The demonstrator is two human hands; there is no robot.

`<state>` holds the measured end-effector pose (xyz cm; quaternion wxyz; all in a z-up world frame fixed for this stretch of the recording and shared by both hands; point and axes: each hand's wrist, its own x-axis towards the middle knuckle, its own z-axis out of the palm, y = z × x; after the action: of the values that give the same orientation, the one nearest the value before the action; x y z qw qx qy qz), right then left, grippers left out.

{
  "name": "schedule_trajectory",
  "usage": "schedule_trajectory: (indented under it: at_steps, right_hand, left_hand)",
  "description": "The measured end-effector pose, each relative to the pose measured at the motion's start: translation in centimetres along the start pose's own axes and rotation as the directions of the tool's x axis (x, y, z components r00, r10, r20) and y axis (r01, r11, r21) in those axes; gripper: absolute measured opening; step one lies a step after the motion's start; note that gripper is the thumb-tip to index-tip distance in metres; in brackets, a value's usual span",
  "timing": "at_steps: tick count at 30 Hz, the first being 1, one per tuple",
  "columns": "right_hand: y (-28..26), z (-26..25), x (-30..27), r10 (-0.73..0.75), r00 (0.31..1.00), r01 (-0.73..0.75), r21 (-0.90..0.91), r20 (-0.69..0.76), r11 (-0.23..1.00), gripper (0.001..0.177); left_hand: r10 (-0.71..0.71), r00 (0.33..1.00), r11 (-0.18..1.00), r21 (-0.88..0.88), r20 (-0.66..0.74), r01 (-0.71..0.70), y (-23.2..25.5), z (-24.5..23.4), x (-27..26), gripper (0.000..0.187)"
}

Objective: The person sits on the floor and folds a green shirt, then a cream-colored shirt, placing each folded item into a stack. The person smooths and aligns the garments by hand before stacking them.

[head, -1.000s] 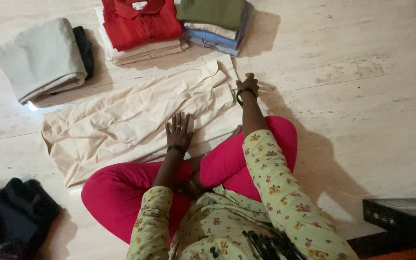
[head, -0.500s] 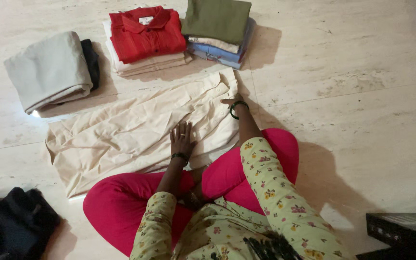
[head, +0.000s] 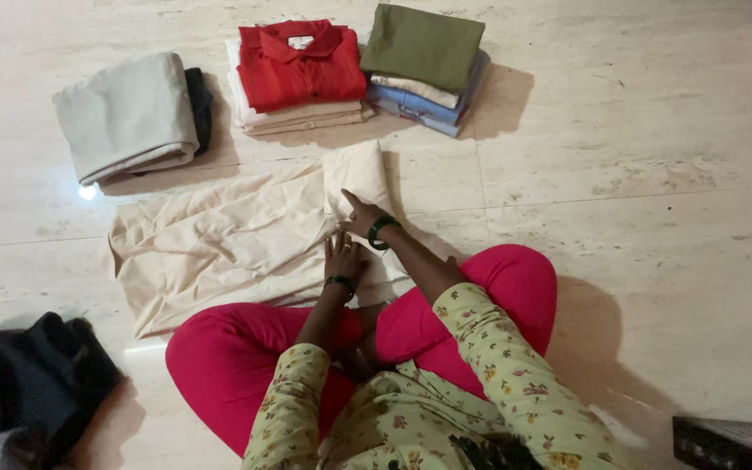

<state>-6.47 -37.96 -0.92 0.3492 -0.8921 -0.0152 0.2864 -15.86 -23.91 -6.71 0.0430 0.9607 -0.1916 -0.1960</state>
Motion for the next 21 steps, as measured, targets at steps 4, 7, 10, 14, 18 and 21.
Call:
schedule_trajectory:
  at_steps: [4,7,10,14,18,21]
  right_hand:
    - [1.0,2.2,0.8,-0.259,0.963,0.257,-0.043,-0.074,0.966,0.082]
    - [2.8,0.0,0.8,-0.312,0.927,0.353,0.208,-0.208,0.912,0.057]
    - [4.7,-4.5,-0.4,-0.140,0.857,0.349,0.357,-0.497,0.867,0.040]
    - [7.0,-7.1,-4.4,0.239,0.815,-0.236,0.073,-0.528,0.969,0.027]
    - [5.3,-1.7,-5.7,0.324,0.934,-0.334,-0.048,-0.153,0.941,0.024]
    - [3.5,4.4,-6.4,0.001,1.000,-0.008,0.234,0.029,0.972,0.029]
  left_hand:
    - [-0.005,1.000,0.999,-0.034,-0.003,0.005,-1.2,0.2,0.8,0.074]
    - [0.040,0.927,0.929,-0.327,-0.374,-0.172,-1.8,0.8,0.8,0.060]
    - [-0.214,0.906,0.692,-0.711,-0.364,-0.122,-2.6,1.1,1.2,0.034]
    - [-0.244,0.964,-0.450,-0.893,0.105,-0.016,-3.3,0.4,1.6,0.033]
    - [-0.192,0.859,-0.679,-0.696,0.474,0.233,-3.2,-0.1,1.7,0.039]
    - [-0.148,0.813,-0.712,-0.631,0.563,0.308,-3.0,-0.2,1.7,0.055]
